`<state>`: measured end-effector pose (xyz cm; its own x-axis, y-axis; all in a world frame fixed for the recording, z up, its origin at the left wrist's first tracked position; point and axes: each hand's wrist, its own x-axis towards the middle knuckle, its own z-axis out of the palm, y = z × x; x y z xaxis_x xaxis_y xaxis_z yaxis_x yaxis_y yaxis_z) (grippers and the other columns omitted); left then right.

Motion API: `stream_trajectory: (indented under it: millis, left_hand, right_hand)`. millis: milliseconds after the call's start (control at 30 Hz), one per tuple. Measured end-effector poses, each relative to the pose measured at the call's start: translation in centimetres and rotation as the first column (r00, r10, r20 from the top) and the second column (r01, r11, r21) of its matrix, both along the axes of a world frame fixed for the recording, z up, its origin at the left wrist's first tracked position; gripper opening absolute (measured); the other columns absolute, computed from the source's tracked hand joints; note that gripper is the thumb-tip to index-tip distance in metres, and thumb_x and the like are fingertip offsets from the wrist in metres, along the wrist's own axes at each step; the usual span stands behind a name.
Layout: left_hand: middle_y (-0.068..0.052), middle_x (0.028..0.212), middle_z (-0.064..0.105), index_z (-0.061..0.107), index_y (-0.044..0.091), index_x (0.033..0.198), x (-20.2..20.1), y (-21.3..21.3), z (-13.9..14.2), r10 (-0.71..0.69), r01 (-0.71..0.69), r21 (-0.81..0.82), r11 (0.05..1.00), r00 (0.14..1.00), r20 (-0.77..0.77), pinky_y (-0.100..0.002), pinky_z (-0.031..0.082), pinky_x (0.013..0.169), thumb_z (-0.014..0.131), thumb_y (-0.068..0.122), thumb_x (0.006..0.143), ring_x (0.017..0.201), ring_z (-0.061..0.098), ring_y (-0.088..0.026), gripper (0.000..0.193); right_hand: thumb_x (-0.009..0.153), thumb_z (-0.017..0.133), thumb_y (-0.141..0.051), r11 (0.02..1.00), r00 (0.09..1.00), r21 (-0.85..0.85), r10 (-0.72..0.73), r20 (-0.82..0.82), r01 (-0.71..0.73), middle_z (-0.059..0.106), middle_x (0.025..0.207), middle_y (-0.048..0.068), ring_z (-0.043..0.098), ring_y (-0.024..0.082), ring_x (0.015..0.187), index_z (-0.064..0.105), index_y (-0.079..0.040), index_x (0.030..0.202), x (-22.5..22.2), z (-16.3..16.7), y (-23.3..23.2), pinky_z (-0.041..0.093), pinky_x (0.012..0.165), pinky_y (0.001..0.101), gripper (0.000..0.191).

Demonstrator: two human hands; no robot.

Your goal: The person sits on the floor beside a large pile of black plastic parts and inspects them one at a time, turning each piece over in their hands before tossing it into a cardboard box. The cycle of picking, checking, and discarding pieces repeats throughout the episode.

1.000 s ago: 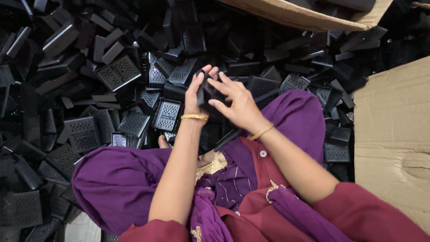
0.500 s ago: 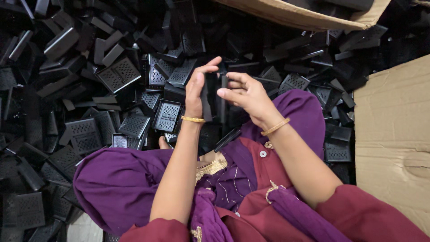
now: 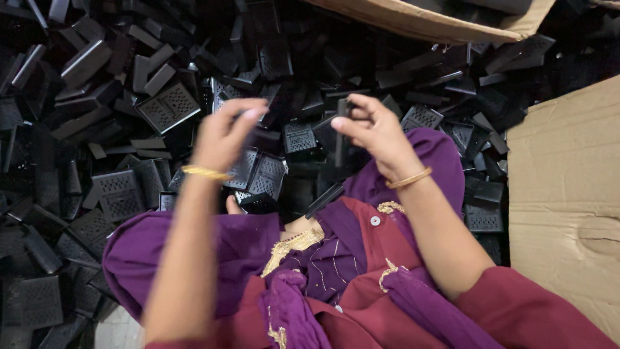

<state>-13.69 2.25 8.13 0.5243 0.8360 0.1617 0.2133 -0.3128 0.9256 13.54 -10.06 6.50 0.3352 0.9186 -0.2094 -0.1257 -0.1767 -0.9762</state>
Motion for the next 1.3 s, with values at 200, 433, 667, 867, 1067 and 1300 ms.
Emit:
stream_trajectory:
  millis: [200,433,667,867,1067,1300]
  left_hand:
    - [-0.015,0.092,0.074,0.068,0.007,0.098,-19.3,-3.2,6.2,-0.122,0.085,-0.095,0.992,0.412,-0.903,-0.043,0.059,0.078,0.061,0.054,0.090,0.087,0.070,-0.031,0.049]
    - [-0.014,0.099,0.075,0.072,0.011,0.105,-32.7,-16.6,-2.3,-0.344,-0.441,-0.270,0.856,-0.097,-0.934,-0.043,0.060,0.090,0.062,0.048,0.091,0.096,0.076,-0.032,0.041]
    - [-0.015,0.102,0.073,0.071,0.008,0.106,-30.9,-16.5,-5.2,-0.270,-0.597,-0.207,0.775,-0.016,-0.963,-0.045,0.058,0.091,0.063,0.036,0.097,0.100,0.072,-0.034,0.030]
    - [-0.016,0.104,0.071,0.070,0.006,0.107,-28.4,-17.5,-2.0,-0.031,-0.548,0.012,0.837,-0.069,-0.997,-0.047,0.055,0.091,0.065,0.026,0.102,0.103,0.069,-0.035,0.020]
    - [-0.014,0.108,0.072,0.075,0.010,0.112,-13.5,-7.7,-0.1,0.358,-0.022,0.460,0.887,0.662,-0.659,-0.046,0.054,0.094,0.073,0.005,0.079,0.104,0.067,-0.035,0.034]
    - [-0.008,0.114,0.064,0.072,0.019,0.110,-0.2,-6.3,-11.0,-0.038,0.509,0.170,0.844,0.372,-0.928,-0.047,0.054,0.088,0.068,0.009,0.085,0.111,0.063,-0.030,0.026]
  right_hand:
    - [0.088,0.078,-0.015,0.999,0.992,0.003,-0.036,-0.124,0.037,0.071,0.115,0.002,0.069,0.010,0.100,0.056,-0.007,0.139,1.7,0.1,-0.4,0.057,0.081,0.0291,0.056]
    - [0.089,0.077,-0.017,0.999,0.983,-0.035,-0.002,-0.184,-0.005,0.071,0.114,-0.002,0.066,0.011,0.108,0.057,-0.012,0.138,0.9,-1.0,0.5,0.054,0.093,0.0373,0.054]
    - [0.089,0.078,-0.018,0.999,0.984,0.037,-0.015,-0.176,0.022,0.071,0.114,-0.001,0.068,0.012,0.107,0.057,-0.010,0.137,2.6,-0.8,0.0,0.057,0.089,0.0374,0.053]
    - [0.091,0.077,-0.019,1.000,0.986,0.012,-0.018,-0.167,0.021,0.070,0.113,-0.001,0.067,0.011,0.105,0.057,-0.010,0.137,3.3,-0.4,-0.5,0.058,0.090,0.0366,0.051]
    - [0.088,0.078,-0.013,0.999,0.979,0.032,0.047,-0.198,-0.041,0.071,0.116,0.001,0.065,0.011,0.101,0.055,-0.007,0.142,1.1,-1.2,-0.6,0.052,0.083,0.0297,0.059]
    - [0.084,0.080,-0.013,0.998,0.998,-0.017,0.055,-0.027,-0.056,0.068,0.124,0.004,0.067,0.009,0.102,0.050,-0.005,0.147,1.2,-1.5,-2.6,0.054,0.084,0.0253,0.071]
